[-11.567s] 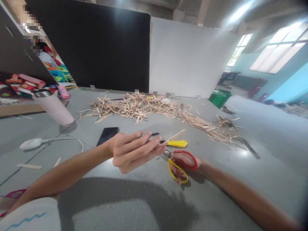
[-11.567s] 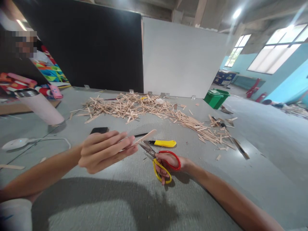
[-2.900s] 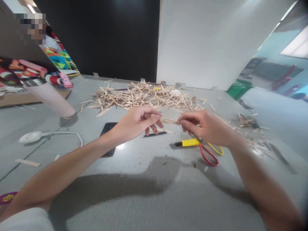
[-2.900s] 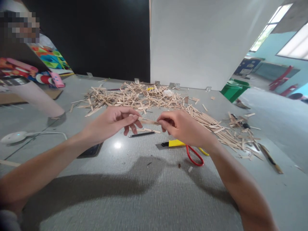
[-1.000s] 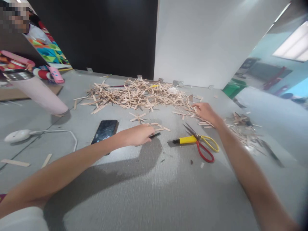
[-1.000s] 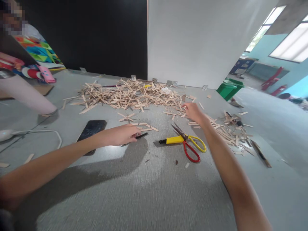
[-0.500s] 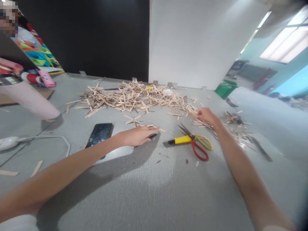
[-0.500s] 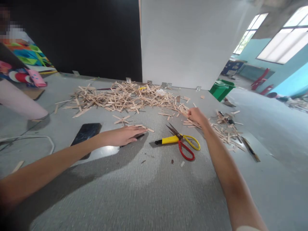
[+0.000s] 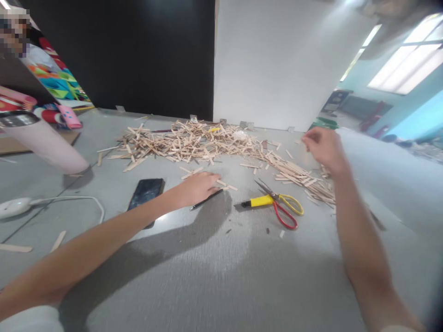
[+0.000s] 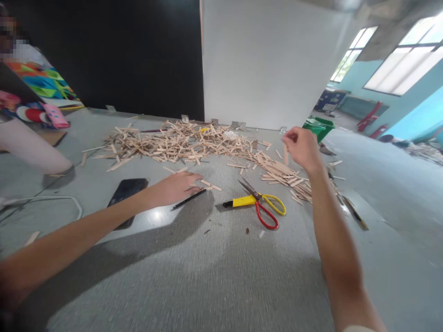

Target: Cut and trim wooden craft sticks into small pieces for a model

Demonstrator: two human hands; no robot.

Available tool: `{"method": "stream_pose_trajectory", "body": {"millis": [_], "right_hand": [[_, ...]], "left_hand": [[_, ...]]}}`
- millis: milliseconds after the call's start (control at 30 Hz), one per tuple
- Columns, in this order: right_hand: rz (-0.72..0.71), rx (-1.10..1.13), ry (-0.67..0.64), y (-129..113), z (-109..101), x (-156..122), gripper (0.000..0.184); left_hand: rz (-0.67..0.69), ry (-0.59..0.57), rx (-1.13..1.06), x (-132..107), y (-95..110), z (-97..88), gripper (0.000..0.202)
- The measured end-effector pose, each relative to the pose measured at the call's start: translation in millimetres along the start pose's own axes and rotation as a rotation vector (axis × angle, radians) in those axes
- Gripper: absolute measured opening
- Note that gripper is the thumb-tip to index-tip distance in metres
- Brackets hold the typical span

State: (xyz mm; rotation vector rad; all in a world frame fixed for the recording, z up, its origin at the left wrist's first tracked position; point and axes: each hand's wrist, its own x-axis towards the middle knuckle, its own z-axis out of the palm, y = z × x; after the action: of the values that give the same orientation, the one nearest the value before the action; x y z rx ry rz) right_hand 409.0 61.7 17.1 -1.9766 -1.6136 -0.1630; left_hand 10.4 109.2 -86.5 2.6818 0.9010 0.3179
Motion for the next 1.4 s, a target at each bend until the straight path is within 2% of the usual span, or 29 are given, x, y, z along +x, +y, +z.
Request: {"method": "stream_pose_trajectory", "body": {"millis": [100,133,167,233,300,333,367,433,467,567,633,700,767,833,867,933,1033,1133,1267,1400], "right_hand": [[-0.166,0.154,-0.215,-50.9,-10.7,-32.7,0.009],[-0.236,0.196,-0.344,-67.0,-9.7,-46.0,0.009],[-0.359,0.239,-0.545,-81.9,-6.3,-60.5,0.012],[-0.549,0.307,-0.833,-106.0,7.1,-91.8,0.013],[-0.642,0.335,-1.012,-120.1,25.2,-123.6,0.016],[-0.691,0.312,-1.055,-122.9,33.8,-137.9,0.019],[-0.737,0.255,-1.034,-122.8,41.1,-150.2,0.02],[-0.773,0.125,-0.942,-115.3,49.7,-166.0,0.009],[-0.761,0.074,-0.904,-108.7,51.2,-168.8,0.006],[-0.687,-0.002,-0.825,-83.8,51.2,-158.7,0.015],[-0.609,-0.108,-0.734,-68.2,53.4,-144.8,0.01],[-0.547,-0.189,-0.678,-56.5,59.6,-133.1,0.003],[-0.503,-0.249,-0.634,-49.6,67.7,-127.3,0.004],[-0.47,-0.308,-0.579,-48.1,74.8,-126.6,0.002],[-0.455,-0.336,-0.547,-49.5,77.5,-127.3,0.007],[-0.443,-0.375,-0.49,-57.0,81.0,-128.4,0.017],[-0.534,-0.342,-0.473,-78.8,87.1,-124.7,0.023],[-0.718,-0.234,-0.497,-107.9,103.5,-116.5,0.028],[-0.928,-0.091,-0.495,-144.0,140.0,-110.2,0.036],[-0.978,0.022,-0.468,-158.2,162.2,-107.5,0.03]], "left_hand": [[-0.034,0.099,-0.044,-4.4,17.5,-9.2,0.047],[-0.05,0.156,-0.077,-6.5,24.0,-12.9,0.05],[-0.068,0.228,-0.12,-9.0,30.4,-16.7,0.052],[-0.102,0.402,-0.256,-14.2,42.2,-23.3,0.052],[-0.117,0.477,-0.309,-18.7,50.9,-26.8,0.049],[-0.12,0.488,-0.31,-20.4,53.8,-27.3,0.047],[-0.119,0.496,-0.305,-21.5,55.8,-27.0,0.045],[-0.112,0.526,-0.3,-22.4,57.5,-25.7,0.042],[-0.106,0.543,-0.299,-22.3,57.7,-25.3,0.04],[-0.098,0.526,-0.278,-22.7,60.3,-26.5,0.035],[-0.102,0.442,-0.23,-26.5,67.6,-25.6,0.031],[-0.073,0.308,-0.133,-35.7,81.3,-17.2,0.028],[0.045,0.145,-0.02,-50.5,99.3,1.9,0.028],[0.247,0.031,0.055,-68.9,116.4,29.8,0.026],[0.346,0.005,0.079,-78.3,123.1,45.0,0.025],[0.451,0.027,0.178,-95.1,131.3,72.8,0.026],[0.506,0.072,0.343,-111.3,133.6,98.7,0.033],[0.493,0.147,0.446,-117.3,132.9,108.5,0.035],[0.431,0.263,0.507,-120.3,133.3,116.5,0.035],[0.385,0.281,0.52,-124.1,130.5,124.6,0.039]]}}
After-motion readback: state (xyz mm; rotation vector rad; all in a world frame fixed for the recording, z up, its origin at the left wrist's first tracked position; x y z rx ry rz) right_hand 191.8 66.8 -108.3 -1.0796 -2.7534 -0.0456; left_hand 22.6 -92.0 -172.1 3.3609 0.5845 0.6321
